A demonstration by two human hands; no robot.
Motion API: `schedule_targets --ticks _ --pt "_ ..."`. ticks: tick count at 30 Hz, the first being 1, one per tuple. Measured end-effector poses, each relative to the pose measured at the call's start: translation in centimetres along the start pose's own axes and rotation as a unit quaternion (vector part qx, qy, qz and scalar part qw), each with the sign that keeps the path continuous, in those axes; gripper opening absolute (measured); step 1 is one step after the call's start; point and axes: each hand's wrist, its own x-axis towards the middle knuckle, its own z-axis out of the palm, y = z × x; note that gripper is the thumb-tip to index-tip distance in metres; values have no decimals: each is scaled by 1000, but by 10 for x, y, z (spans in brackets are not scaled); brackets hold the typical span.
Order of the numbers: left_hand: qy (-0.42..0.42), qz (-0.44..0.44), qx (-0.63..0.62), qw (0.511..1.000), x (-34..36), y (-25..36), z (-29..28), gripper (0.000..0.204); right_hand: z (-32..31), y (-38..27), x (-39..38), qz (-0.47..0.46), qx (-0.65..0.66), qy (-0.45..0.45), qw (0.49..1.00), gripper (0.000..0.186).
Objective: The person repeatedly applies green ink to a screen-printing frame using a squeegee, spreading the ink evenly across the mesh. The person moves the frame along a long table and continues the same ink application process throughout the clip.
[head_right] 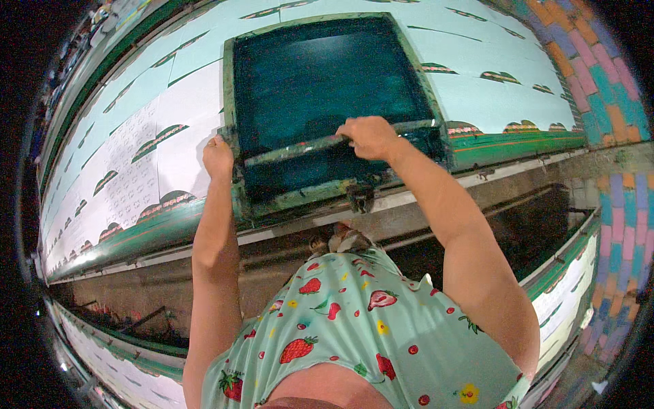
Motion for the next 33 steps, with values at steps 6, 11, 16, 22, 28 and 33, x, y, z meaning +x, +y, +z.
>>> schedule_targets --ticks 6,11,16,22,28,33 --pt "-8 0 28 1000 4 -1 3 52 20 -29 -54 -18 -19 38 999 38" --pt "-15 20 63 998 8 9 11 54 31 -27 -81 -57 -11 72 996 51" --pt "0 -2 106 994 9 -1 3 56 36 -16 -91 -132 49 118 983 52" --pt "26 -4 249 968 3 1 -5 60 22 85 -119 -166 250 157 941 41" --pt "57 -68 308 947 -4 39 7 58 13 216 -126 23 190 328 925 57" --pt "59 -69 302 949 -4 33 3 56 45 256 -101 9 399 357 844 68"
